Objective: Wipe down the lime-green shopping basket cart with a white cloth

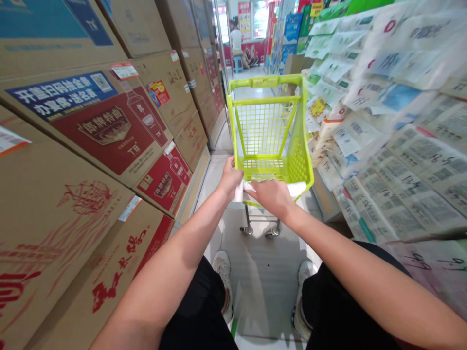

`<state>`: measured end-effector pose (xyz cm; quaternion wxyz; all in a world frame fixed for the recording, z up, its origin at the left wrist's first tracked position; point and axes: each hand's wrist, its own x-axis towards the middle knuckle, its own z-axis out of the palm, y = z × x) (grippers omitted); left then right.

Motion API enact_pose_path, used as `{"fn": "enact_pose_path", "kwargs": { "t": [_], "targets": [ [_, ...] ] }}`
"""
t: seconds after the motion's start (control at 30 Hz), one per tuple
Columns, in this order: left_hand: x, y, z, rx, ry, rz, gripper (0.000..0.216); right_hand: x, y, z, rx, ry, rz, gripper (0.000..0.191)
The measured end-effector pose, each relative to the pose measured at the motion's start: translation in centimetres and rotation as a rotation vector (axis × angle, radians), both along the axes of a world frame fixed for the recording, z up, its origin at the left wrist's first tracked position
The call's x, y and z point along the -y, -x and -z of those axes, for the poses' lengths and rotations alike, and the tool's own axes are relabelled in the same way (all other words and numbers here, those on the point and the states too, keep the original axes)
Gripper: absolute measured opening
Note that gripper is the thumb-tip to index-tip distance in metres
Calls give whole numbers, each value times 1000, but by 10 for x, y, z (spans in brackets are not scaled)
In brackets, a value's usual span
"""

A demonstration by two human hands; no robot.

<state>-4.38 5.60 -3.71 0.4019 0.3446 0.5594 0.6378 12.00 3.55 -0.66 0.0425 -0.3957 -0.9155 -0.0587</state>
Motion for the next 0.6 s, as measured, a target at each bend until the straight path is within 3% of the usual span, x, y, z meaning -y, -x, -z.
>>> {"fn": "enact_pose_path", "kwargs": {
  "t": [0.13,0.23,0.37,0.5,0.6],
  "targets": [
    [-17,42,2,4,58,-31,65,-9,-20,-1,40,13,83,57],
    [-22,53,2,22,69,-73,66,-10,-26,-2,54,15,83,54],
    [-10,24,-1,87,16,-139,66,-2,-15,-1,47,22,95,55],
    [9,-16,-2,113,-54,-87,63,9,2,-2,48,15,32,43],
    [13,-19,-2,70,-40,-12,65,12,5,-3,51,18,-16,42]
  ]
}}
